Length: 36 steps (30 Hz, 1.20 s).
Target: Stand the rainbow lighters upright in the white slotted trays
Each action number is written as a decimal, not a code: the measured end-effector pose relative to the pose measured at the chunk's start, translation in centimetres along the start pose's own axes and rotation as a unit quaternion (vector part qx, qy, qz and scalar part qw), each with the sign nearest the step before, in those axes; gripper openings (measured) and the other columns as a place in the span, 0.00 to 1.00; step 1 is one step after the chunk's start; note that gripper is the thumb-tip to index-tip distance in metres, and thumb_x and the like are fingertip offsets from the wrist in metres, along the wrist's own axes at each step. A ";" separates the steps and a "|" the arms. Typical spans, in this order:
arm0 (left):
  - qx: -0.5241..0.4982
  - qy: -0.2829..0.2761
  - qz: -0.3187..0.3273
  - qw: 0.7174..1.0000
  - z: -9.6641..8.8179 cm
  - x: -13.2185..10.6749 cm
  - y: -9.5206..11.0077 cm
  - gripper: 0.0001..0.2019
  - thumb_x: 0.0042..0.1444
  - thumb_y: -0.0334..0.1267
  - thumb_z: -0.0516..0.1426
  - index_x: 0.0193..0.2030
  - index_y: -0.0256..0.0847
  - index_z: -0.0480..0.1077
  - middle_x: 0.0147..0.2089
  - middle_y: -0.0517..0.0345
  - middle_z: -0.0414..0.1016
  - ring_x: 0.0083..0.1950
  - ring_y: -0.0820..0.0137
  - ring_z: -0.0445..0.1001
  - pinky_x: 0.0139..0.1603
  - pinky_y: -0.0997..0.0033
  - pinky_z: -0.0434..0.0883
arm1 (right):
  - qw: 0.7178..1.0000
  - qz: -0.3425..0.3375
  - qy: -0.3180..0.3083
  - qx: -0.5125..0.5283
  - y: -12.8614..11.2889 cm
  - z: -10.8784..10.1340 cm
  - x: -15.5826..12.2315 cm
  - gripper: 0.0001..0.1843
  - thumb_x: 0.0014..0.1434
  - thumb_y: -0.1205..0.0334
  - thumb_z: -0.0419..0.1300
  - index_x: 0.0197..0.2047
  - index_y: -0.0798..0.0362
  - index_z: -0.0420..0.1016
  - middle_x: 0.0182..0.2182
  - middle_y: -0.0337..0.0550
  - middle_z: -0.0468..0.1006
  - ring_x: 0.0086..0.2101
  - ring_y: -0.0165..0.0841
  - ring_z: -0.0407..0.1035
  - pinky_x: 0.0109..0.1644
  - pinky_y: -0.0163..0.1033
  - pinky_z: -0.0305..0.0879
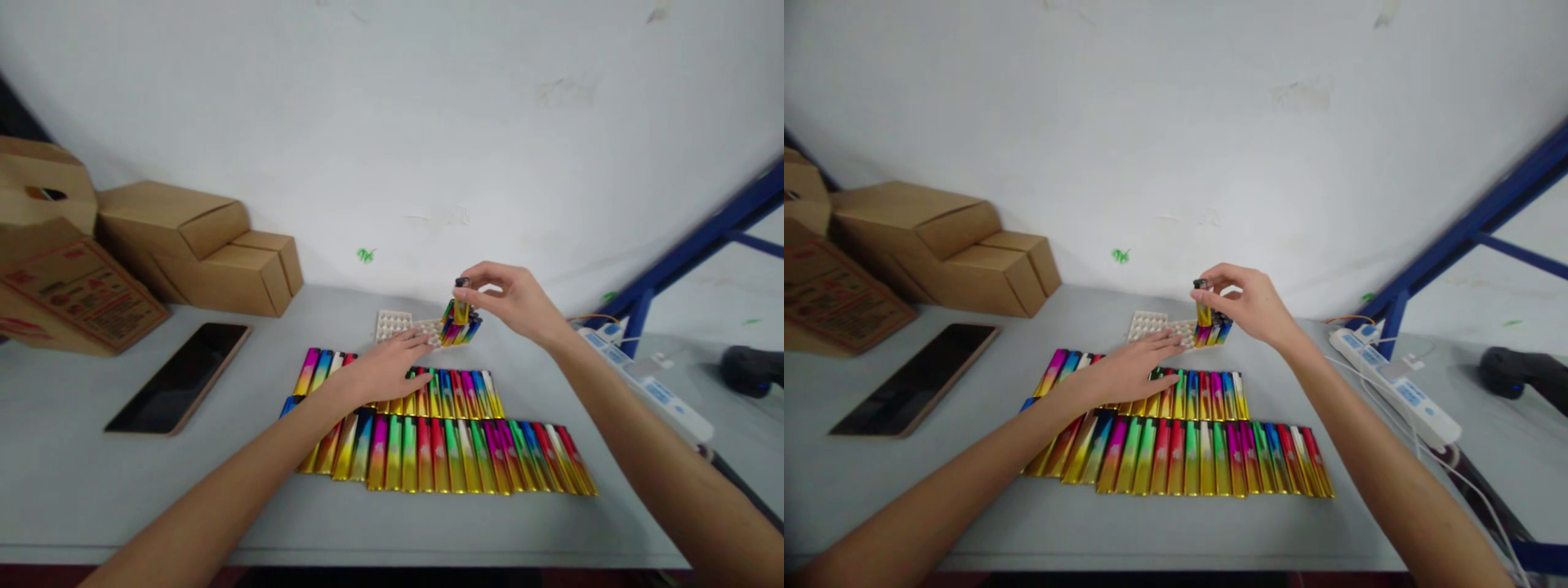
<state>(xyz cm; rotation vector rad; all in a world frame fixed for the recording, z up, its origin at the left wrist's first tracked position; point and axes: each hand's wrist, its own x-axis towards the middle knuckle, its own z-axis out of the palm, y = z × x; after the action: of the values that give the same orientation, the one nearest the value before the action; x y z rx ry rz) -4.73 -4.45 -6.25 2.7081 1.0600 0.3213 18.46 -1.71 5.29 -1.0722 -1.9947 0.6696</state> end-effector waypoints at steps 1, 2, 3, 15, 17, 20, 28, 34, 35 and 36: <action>0.001 0.001 0.000 1.000 0.0 0.0 0.0 0.29 0.70 0.52 0.49 0.70 0.38 0.63 0.76 0.48 0.58 0.78 0.57 0.52 0.76 0.56 0.52 | 1.000 -0.007 0.003 -0.021 0.2 0.0 0.7 0.19 0.56 0.45 0.69 0.41 0.53 0.80 0.36 0.45 0.81 0.36 0.36 0.74 0.37 0.41 0.73; 0.002 0.002 -0.001 1.000 0.0 0.0 0.0 0.28 0.70 0.52 0.49 0.70 0.38 0.63 0.76 0.48 0.58 0.78 0.57 0.52 0.76 0.56 0.52 | 0.999 -0.008 0.002 -0.031 0.5 0.1 1.3 0.20 0.56 0.45 0.69 0.42 0.53 0.80 0.36 0.46 0.81 0.34 0.35 0.74 0.35 0.40 0.72; 0.002 0.001 -0.002 1.000 0.0 0.0 0.0 0.28 0.70 0.52 0.50 0.70 0.38 0.63 0.76 0.48 0.58 0.78 0.57 0.52 0.76 0.56 0.52 | 0.999 -0.005 -0.003 -0.032 0.8 0.1 1.9 0.21 0.57 0.46 0.68 0.45 0.54 0.79 0.35 0.46 0.81 0.31 0.34 0.74 0.34 0.40 0.72; 0.003 0.004 0.004 1.000 0.3 0.0 -0.1 0.29 0.69 0.52 0.49 0.70 0.37 0.63 0.76 0.46 0.57 0.78 0.56 0.52 0.76 0.54 0.51 | 0.960 -0.083 -0.173 -0.203 2.5 0.4 4.4 0.17 0.57 0.67 0.60 0.50 0.52 0.80 0.41 0.43 0.85 0.38 0.35 0.79 0.48 0.42 0.74; 0.004 0.000 0.002 1.000 0.2 0.0 0.0 0.29 0.69 0.52 0.49 0.70 0.37 0.63 0.76 0.46 0.57 0.78 0.56 0.52 0.76 0.55 0.51 | 0.946 -0.091 -0.218 -0.221 2.8 0.2 4.9 0.17 0.56 0.69 0.60 0.48 0.50 0.81 0.42 0.41 0.85 0.40 0.35 0.79 0.49 0.42 0.74; 0.004 -0.005 -0.001 1.000 -0.1 -0.1 0.2 0.29 0.70 0.51 0.50 0.71 0.36 0.63 0.76 0.47 0.57 0.78 0.58 0.51 0.77 0.58 0.50 | 0.928 -0.093 -0.270 -0.240 3.5 0.0 5.8 0.16 0.54 0.69 0.63 0.46 0.48 0.83 0.40 0.41 0.86 0.39 0.37 0.80 0.45 0.41 0.73; 0.003 -0.007 -0.007 1.000 -0.4 -0.2 0.5 0.29 0.70 0.51 0.50 0.71 0.36 0.63 0.76 0.46 0.57 0.78 0.57 0.52 0.77 0.59 0.50 | 0.906 -0.105 -0.317 -0.261 5.4 -0.1 6.5 0.10 0.55 0.64 0.64 0.40 0.49 0.86 0.37 0.43 0.86 0.33 0.35 0.78 0.38 0.39 0.71; 0.012 -0.002 -0.007 1.000 -0.3 -0.2 0.3 0.29 0.70 0.51 0.50 0.71 0.37 0.63 0.76 0.48 0.58 0.77 0.58 0.53 0.77 0.59 0.51 | 0.906 -0.112 -0.322 -0.251 5.2 0.0 7.0 0.09 0.53 0.68 0.65 0.34 0.48 0.87 0.32 0.42 0.86 0.29 0.34 0.75 0.37 0.40 0.69; 0.010 -0.004 -0.007 1.000 -0.2 -0.2 0.3 0.29 0.70 0.51 0.50 0.71 0.37 0.63 0.76 0.47 0.58 0.78 0.57 0.53 0.77 0.59 0.51 | 0.904 -0.115 -0.324 -0.255 5.1 0.0 7.0 0.09 0.53 0.69 0.64 0.33 0.48 0.87 0.32 0.42 0.86 0.29 0.34 0.75 0.37 0.40 0.69; 0.008 -0.006 -0.007 1.000 -0.2 -0.2 0.3 0.29 0.70 0.51 0.51 0.71 0.36 0.63 0.76 0.47 0.57 0.78 0.57 0.53 0.77 0.58 0.50 | 0.900 -0.119 -0.326 -0.262 4.9 0.1 7.0 0.10 0.53 0.69 0.64 0.33 0.48 0.87 0.32 0.42 0.86 0.29 0.34 0.75 0.37 0.39 0.69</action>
<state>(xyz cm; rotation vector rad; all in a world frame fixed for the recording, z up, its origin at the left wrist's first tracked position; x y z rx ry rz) -4.72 -4.75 -5.96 2.7119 1.0838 0.2943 18.15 6.80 4.28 -0.9363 -2.9560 0.3852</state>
